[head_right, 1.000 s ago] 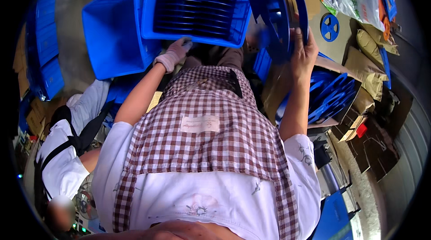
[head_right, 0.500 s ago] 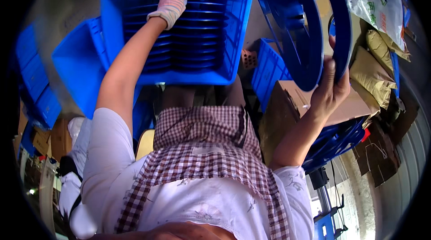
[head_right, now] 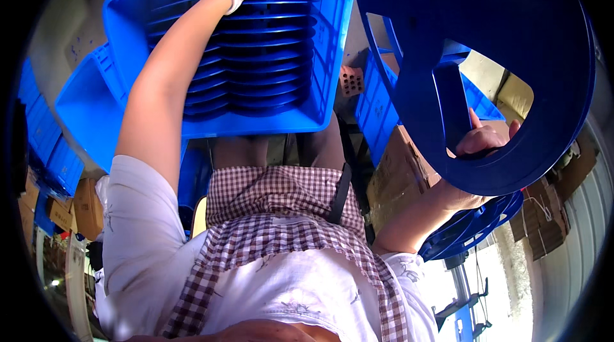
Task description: The person repeatedly picks up blue plastic fan blades and circular frames, aligns them, and presses them together by hand. They place the assembled units into a blue crate and continue the cycle with additional parts from a nearby bin.
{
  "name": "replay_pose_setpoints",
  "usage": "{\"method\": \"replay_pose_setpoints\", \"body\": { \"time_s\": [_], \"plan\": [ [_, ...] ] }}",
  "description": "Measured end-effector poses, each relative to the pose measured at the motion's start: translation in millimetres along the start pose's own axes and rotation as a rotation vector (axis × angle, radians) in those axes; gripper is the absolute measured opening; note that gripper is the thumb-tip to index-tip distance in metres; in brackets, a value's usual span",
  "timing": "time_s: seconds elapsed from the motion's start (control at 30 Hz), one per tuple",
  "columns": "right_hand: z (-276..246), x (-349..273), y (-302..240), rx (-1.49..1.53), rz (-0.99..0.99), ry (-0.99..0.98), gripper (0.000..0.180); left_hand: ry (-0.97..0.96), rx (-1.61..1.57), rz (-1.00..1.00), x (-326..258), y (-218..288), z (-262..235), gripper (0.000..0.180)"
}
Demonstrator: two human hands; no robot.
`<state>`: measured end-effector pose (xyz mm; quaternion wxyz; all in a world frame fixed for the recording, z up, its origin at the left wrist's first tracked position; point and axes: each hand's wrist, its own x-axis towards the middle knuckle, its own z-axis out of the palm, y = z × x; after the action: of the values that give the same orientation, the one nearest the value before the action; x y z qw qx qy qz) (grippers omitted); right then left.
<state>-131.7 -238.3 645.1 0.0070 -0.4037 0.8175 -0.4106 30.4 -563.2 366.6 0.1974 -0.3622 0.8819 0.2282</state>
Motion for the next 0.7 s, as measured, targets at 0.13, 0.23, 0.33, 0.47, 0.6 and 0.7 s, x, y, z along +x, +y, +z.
{"method": "replay_pose_setpoints", "body": {
  "time_s": [0.13,0.23,0.33,0.47,0.6,0.7],
  "plan": [
    [-5,-14,4,-0.06,0.016,0.041,0.045,0.324,0.105,0.27,-12,-31,43,0.035],
    [-15,-26,28,0.271,0.135,0.066,0.031,0.264,0.079,0.237,-44,-34,65,0.034],
    [-8,-30,28,0.559,0.292,0.195,0.035,0.349,0.048,0.283,-40,-21,75,0.05],
    [-18,-30,26,0.379,0.165,0.065,0.039,0.184,0.149,0.239,-23,14,53,0.044],
    [-23,-26,21,-0.034,0.021,-0.102,0.04,0.083,0.064,0.171,-30,29,42,0.042],
    [-19,-28,21,-0.187,0.022,-0.081,0.041,0.277,0.051,0.278,-36,22,37,0.046]
  ]
}}
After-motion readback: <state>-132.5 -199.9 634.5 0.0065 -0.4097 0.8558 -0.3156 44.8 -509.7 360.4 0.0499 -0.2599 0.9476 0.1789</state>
